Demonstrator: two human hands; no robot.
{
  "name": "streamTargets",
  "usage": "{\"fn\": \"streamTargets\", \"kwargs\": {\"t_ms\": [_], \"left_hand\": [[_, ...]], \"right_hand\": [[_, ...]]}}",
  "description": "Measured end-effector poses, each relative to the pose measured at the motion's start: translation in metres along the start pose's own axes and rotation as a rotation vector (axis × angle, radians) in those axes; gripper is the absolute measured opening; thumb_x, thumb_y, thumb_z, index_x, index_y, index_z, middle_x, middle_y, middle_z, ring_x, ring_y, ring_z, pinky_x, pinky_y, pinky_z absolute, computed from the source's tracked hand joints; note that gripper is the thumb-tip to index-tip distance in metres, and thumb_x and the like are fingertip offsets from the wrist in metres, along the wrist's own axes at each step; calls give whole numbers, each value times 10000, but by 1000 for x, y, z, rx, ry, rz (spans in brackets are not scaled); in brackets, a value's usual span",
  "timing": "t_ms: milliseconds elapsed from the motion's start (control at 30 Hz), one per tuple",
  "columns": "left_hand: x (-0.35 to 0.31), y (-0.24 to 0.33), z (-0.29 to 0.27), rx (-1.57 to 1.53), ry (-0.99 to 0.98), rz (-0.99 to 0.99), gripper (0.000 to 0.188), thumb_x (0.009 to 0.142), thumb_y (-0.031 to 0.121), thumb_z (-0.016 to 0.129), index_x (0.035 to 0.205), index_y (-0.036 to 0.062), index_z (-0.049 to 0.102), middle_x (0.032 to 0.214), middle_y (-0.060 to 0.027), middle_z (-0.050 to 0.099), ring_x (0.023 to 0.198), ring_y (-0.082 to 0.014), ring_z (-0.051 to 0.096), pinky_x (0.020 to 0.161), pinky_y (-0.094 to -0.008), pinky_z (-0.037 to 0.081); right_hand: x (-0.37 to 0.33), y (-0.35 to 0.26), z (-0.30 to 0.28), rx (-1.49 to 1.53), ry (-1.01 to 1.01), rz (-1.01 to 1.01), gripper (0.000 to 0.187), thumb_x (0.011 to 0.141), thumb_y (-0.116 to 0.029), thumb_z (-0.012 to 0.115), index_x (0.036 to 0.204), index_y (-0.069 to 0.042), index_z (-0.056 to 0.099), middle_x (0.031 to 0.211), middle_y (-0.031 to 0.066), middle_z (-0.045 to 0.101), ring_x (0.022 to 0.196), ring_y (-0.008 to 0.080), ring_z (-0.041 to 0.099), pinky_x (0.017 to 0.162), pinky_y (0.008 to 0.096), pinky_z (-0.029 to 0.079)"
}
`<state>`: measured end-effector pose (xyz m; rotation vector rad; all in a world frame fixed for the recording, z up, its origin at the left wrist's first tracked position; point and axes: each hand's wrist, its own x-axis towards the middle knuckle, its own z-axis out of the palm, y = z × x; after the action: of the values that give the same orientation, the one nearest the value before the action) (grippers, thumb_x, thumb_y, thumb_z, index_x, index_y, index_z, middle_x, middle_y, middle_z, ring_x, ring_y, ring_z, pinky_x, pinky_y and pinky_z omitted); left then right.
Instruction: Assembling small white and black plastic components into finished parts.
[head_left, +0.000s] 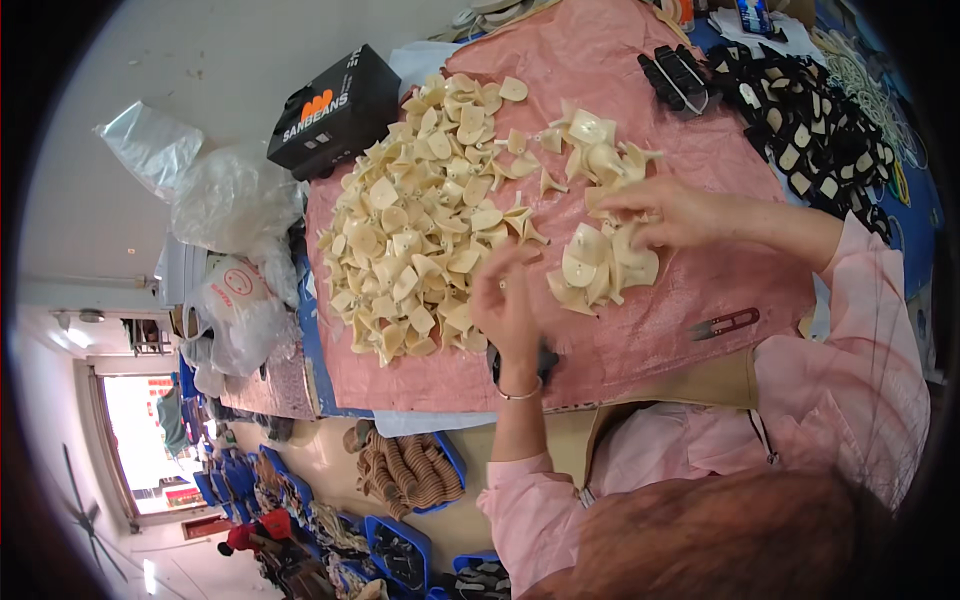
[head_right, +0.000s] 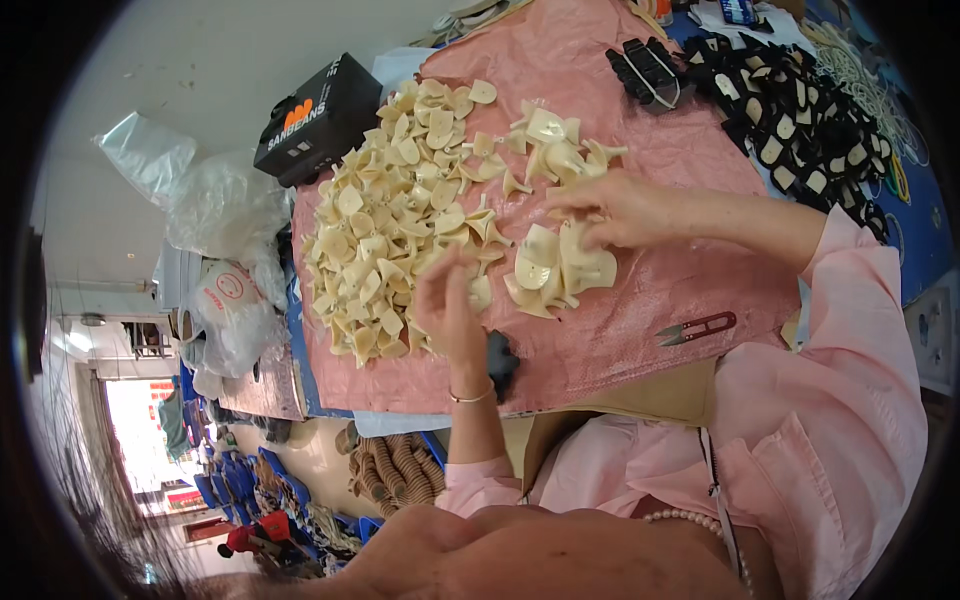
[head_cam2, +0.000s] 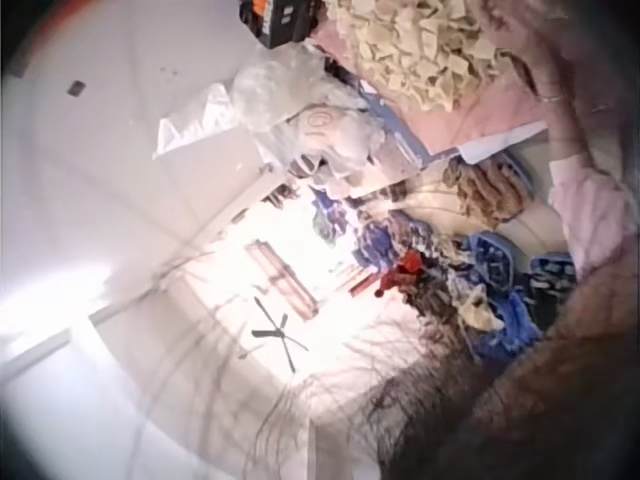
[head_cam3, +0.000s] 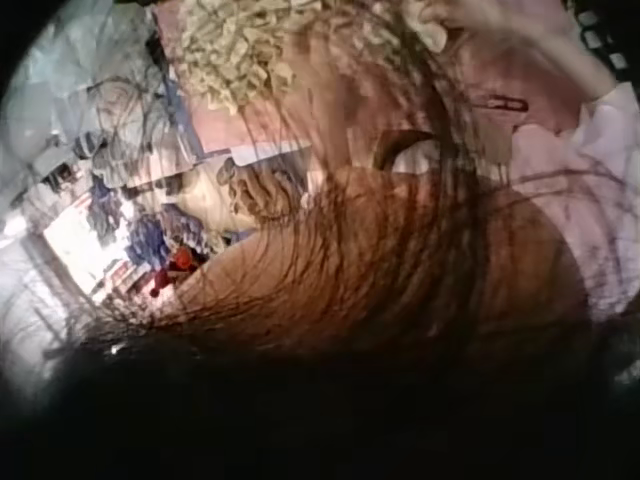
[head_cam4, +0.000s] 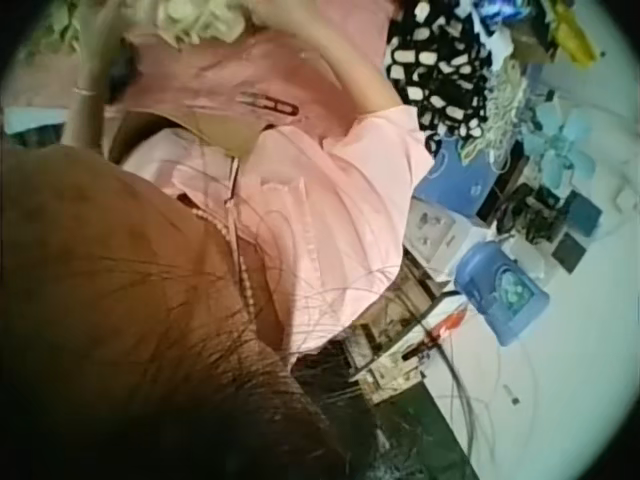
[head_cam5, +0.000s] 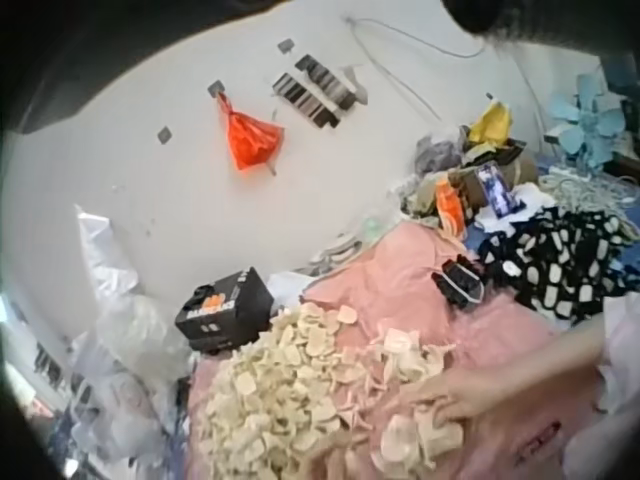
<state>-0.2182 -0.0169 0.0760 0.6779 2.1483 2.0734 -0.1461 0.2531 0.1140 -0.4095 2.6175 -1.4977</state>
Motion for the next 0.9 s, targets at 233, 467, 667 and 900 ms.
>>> {"fn": "streamTargets", "kwargs": {"t_ms": [233, 467, 667, 900], "left_hand": [[50, -30, -14, 1438, 211, 249, 543, 800, 213, 597, 1255, -38, 438, 1344, -270, 355, 1267, -436, 301, 1072, -521, 180], [41, -47, -4, 1305, 129, 228, 472, 790, 305, 603, 1200, 75, 551, 1394, -268, 288, 1292, -456, 243, 1055, -585, 140], [39, -39, 18, 983, 225, 249, 393, 739, 291, 683, 1079, 96, 644, 1373, -300, 291, 1293, -423, 262, 1066, -481, 199], [35, -35, 20, 913, 249, 297, 378, 719, 271, 696, 1047, 89, 658, 1333, -291, 331, 1261, -421, 295, 1034, -485, 250]], "right_hand": [[145, 28, -7, -382, 264, -401, 434, 837, -280, 566, 1223, -89, 516, 1210, 177, 509, 1084, 318, 523, 871, 395, 448], [162, 69, -21, -523, 59, 242, 303, 769, -361, 600, 940, -128, 691, 836, 138, 650, 771, 326, 611, 756, 394, 485], [103, 56, -12, -584, 296, -79, 138, 741, -217, 605, 744, -102, 680, 756, 102, 640, 903, 317, 571, 780, 409, 449], [43, 29, 9, -565, 391, -336, 112, 747, -125, 622, 844, -76, 649, 974, 82, 616, 1055, 270, 503, 924, 395, 384]]}}
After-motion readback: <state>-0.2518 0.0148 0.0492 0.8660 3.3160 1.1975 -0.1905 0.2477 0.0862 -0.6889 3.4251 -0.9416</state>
